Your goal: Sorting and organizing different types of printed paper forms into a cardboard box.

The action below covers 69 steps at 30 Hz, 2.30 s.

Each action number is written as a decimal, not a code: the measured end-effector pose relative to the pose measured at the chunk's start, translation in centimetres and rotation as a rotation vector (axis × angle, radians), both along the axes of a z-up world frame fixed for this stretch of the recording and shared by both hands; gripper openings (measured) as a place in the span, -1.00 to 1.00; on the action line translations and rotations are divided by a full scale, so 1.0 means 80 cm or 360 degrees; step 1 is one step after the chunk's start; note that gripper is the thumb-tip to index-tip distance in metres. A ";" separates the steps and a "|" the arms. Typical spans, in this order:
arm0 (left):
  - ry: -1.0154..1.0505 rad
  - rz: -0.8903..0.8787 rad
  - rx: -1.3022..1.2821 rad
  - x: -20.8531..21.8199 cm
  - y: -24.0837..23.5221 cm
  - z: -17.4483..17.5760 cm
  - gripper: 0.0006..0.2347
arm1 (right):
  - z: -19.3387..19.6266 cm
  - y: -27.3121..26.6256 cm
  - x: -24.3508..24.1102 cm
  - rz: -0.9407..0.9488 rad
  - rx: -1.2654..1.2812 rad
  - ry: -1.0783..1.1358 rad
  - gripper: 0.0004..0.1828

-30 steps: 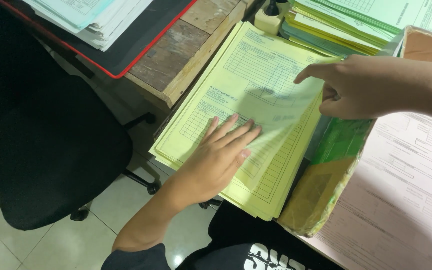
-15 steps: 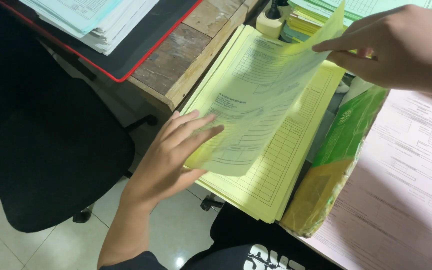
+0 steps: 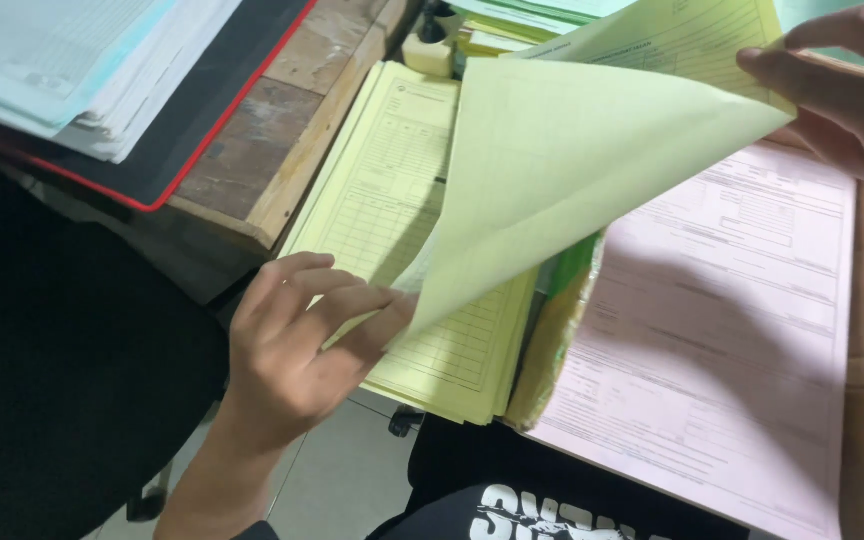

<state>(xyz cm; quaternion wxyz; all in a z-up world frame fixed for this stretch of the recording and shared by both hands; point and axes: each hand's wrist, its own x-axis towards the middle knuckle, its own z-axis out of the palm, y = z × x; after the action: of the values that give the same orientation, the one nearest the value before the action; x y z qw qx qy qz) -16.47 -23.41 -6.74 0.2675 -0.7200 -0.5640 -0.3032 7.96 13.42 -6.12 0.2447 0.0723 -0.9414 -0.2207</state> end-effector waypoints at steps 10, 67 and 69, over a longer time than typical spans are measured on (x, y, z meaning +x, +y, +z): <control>-0.0105 -0.0959 -0.0195 0.083 0.063 0.064 -0.94 | -0.028 0.013 0.159 -0.0512 -0.0002 -0.0201 -0.55; -0.0300 0.0229 -0.1340 -0.068 0.376 0.034 -0.63 | -0.003 0.107 -0.095 -0.1231 -0.0840 -0.0601 -0.38; -0.0311 0.0183 -0.1304 -0.076 0.378 0.030 -0.67 | -0.021 0.136 -0.101 -0.1245 -0.1209 -0.0604 -0.41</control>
<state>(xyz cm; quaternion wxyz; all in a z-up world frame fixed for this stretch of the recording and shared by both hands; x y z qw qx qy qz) -22.51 6.83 -4.31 -0.0788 -0.7021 -0.6998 -0.1054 -0.11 24.28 -7.83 -0.0194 -0.3358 -0.9387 0.0754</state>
